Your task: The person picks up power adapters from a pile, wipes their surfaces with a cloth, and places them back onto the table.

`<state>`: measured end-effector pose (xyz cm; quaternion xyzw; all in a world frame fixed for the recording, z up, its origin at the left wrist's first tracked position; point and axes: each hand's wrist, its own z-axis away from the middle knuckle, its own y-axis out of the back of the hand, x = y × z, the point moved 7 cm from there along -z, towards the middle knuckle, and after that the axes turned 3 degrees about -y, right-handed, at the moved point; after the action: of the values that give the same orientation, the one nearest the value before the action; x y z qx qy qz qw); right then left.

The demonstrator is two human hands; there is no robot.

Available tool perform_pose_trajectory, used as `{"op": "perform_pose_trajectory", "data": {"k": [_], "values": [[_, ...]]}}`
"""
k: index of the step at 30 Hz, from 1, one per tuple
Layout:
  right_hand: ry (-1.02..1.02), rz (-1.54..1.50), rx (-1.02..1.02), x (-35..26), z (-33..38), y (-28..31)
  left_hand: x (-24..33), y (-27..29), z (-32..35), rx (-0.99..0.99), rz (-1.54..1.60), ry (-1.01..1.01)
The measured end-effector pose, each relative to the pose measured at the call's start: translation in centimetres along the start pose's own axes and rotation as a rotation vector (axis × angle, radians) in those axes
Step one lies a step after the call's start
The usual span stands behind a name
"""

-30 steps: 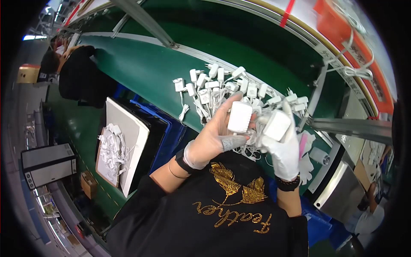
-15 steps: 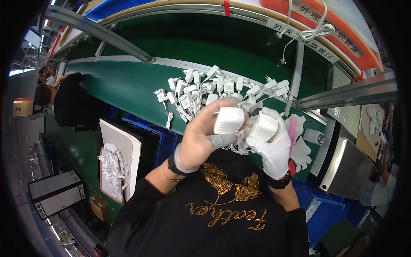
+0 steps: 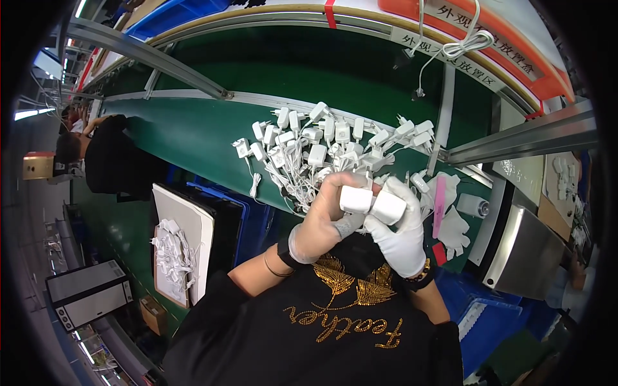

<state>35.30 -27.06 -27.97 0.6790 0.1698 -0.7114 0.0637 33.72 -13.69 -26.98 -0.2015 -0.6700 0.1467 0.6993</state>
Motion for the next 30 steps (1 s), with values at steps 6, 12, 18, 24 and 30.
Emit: {"op": "perform_pose_trajectory", "data": {"k": [6, 12, 18, 24, 30], "values": [[0.042, 0.109, -0.041, 0.1, -0.6, -0.8, -0.5, 0.5, -0.1, 0.031, -0.254, -0.054], [-0.132, -0.062, -0.06, 1.4, 0.2, -1.2, -1.0, 1.9, -0.5, 0.122, -0.185, 0.103], [-0.112, -0.124, -0.016, 0.6, 0.1, -1.2, -0.6, 1.0, 0.0, 0.275, -0.198, 0.116], [0.002, -0.135, 0.024, -0.2, 0.0, -1.5, 1.1, 0.1, -0.3, 0.207, -0.384, -0.278], [-0.115, -0.327, 0.065, -1.0, -1.1, 0.1, 1.3, 0.7, -0.6, 0.18, -0.348, -0.106]]}}
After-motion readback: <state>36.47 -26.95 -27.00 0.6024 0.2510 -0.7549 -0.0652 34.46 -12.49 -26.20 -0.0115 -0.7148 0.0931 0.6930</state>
